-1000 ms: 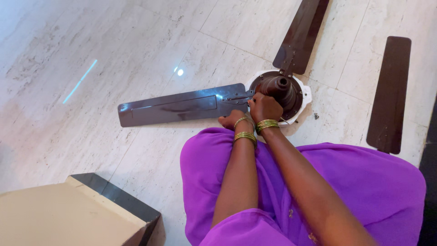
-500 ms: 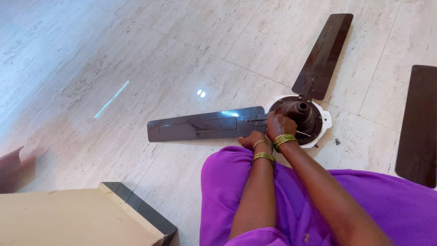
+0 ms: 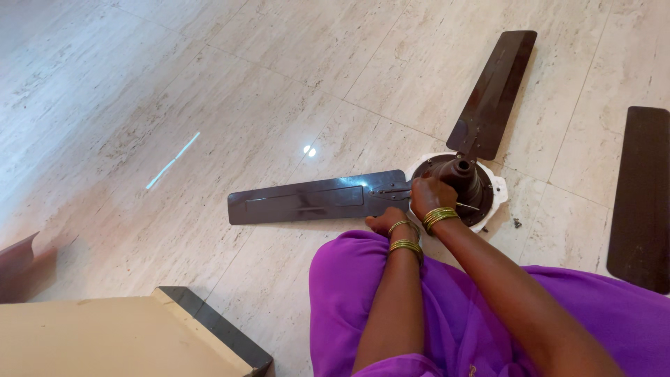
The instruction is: The person sits on the floor and uses a screwdriver to remove screws from the fan blade mounts, detaching each blade from the fan motor housing. The removed blades are placed on the floor beside the fan.
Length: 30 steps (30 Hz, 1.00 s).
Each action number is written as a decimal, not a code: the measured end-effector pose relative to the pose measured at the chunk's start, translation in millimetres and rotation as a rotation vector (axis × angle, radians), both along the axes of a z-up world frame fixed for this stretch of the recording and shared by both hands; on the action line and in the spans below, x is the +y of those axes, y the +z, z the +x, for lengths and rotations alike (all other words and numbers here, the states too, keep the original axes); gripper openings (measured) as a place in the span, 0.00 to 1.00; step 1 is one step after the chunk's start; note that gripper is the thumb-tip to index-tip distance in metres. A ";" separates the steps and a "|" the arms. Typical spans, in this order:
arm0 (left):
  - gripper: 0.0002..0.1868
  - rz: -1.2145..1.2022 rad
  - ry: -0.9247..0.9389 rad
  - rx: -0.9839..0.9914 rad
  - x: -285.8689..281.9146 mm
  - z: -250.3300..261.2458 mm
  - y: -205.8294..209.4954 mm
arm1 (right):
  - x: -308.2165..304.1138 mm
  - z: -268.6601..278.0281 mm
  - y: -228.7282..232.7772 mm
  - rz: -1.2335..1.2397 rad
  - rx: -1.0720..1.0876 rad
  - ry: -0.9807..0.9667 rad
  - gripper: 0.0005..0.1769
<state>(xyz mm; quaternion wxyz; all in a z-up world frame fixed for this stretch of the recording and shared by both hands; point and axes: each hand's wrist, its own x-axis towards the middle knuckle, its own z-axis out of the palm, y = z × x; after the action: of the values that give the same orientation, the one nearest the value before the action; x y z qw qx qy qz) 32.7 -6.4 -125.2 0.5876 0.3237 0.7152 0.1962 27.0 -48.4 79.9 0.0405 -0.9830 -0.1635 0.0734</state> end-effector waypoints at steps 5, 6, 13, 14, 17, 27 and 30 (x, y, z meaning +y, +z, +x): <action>0.21 -0.043 0.030 -0.062 4.7 -4.2 18.3 | 3.3 4.2 -18.1 -0.074 -0.074 0.037 0.06; 0.23 -0.016 -0.008 -0.044 4.1 -5.5 20.4 | 3.9 4.1 -22.1 -0.085 -0.072 0.049 0.07; 0.23 -0.009 -0.015 -0.032 2.8 -9.0 40.5 | 3.7 13.1 -46.2 -0.143 -0.051 0.104 0.10; 0.24 -0.023 -0.021 -0.031 3.2 -9.1 44.1 | 3.1 15.1 -48.7 -0.156 -0.028 0.096 0.11; 0.26 -0.038 -0.043 -0.009 3.5 -10.6 51.3 | -1.0 18.2 -55.3 -0.138 -0.108 0.178 0.08; 0.26 -0.034 -0.073 -0.021 4.5 -14.0 60.2 | -8.6 11.8 -39.7 -0.105 -0.083 0.208 0.08; 0.26 -0.066 -0.056 -0.019 6.9 -14.6 64.8 | -9.4 6.6 -20.9 -0.108 -0.059 0.249 0.11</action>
<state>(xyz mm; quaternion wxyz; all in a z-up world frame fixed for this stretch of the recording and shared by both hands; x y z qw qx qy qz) 18.1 0.5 -60.5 0.6100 0.3221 0.7063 0.1592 33.6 -57.9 59.1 -0.0269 -0.9575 -0.2813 0.0576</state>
